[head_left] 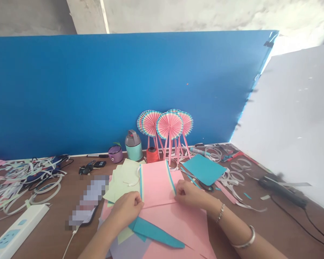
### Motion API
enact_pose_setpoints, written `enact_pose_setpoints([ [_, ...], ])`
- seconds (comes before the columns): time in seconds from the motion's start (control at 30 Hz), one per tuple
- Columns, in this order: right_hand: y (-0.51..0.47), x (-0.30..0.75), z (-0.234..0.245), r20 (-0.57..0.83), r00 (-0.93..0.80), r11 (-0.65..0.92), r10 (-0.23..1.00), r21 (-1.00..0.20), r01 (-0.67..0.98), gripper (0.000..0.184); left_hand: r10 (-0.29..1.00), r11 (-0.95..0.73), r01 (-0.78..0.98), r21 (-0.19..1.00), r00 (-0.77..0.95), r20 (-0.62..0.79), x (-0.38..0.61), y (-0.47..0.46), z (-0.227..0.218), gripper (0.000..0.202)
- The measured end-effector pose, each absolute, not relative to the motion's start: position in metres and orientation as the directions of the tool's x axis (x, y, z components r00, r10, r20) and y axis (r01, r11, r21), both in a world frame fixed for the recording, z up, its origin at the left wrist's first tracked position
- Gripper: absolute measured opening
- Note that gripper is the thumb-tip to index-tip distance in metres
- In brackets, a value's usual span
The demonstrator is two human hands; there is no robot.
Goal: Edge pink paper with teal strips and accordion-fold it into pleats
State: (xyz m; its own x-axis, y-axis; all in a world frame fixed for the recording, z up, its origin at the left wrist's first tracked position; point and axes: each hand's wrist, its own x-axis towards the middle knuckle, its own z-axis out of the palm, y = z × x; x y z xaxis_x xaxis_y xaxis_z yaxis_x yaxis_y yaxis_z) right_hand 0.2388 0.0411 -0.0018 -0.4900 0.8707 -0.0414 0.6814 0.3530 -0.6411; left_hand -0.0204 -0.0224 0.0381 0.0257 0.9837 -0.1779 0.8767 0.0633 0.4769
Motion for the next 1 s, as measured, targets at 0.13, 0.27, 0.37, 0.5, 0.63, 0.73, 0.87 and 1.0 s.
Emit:
enact_pose_setpoints([
  [0.13, 0.041, 0.238, 0.001, -0.052, -0.475, 0.33, 0.878, -0.652, 0.682, 0.013, 0.979, 0.074, 0.89, 0.45, 0.02, -0.201, -0.019, -0.023, 0.043, 0.011],
  [0.27, 0.042, 0.238, 0.004, -0.082, -0.472, 0.31, 0.878, -0.653, 0.691, 0.013, 0.978, 0.069, 0.9, 0.431, 0.024, -0.208, -0.018, -0.025, 0.046, 0.013],
  [0.37, 0.043, 0.238, 0.002, -0.084, -0.47, 0.311, 0.879, -0.647, 0.696, 0.013, 0.979, 0.058, 0.909, 0.412, 0.03, -0.203, -0.018, -0.025, 0.044, 0.014],
  [0.5, 0.042, 0.237, -0.001, -0.074, -0.461, 0.32, 0.884, -0.622, 0.714, 0.012, 0.981, 0.043, 0.918, 0.393, 0.036, -0.191, -0.017, -0.025, 0.043, 0.014],
  [0.63, 0.041, 0.237, -0.002, -0.069, -0.444, 0.323, 0.894, -0.587, 0.742, 0.008, 0.99, -0.037, 0.934, 0.356, 0.082, -0.112, -0.013, -0.028, 0.042, 0.018],
  [0.73, 0.038, 0.235, 0.001, -0.086, -0.429, 0.311, 0.899, -0.563, 0.766, 0.005, 0.966, -0.249, 0.923, 0.294, 0.259, 0.006, -0.01, -0.03, 0.036, 0.046],
  [0.87, 0.034, 0.233, 0.007, -0.092, -0.416, 0.303, 0.905, -0.549, 0.779, 0.003, 0.876, -0.479, 0.854, 0.203, 0.481, 0.043, -0.007, -0.03, 0.026, 0.077],
  [1.0, 0.03, 0.23, 0.015, -0.093, -0.428, 0.325, 0.899, -0.514, 0.794, 0.004, 0.855, -0.512, 0.837, 0.191, 0.517, 0.025, -0.006, -0.029, 0.022, 0.069],
])
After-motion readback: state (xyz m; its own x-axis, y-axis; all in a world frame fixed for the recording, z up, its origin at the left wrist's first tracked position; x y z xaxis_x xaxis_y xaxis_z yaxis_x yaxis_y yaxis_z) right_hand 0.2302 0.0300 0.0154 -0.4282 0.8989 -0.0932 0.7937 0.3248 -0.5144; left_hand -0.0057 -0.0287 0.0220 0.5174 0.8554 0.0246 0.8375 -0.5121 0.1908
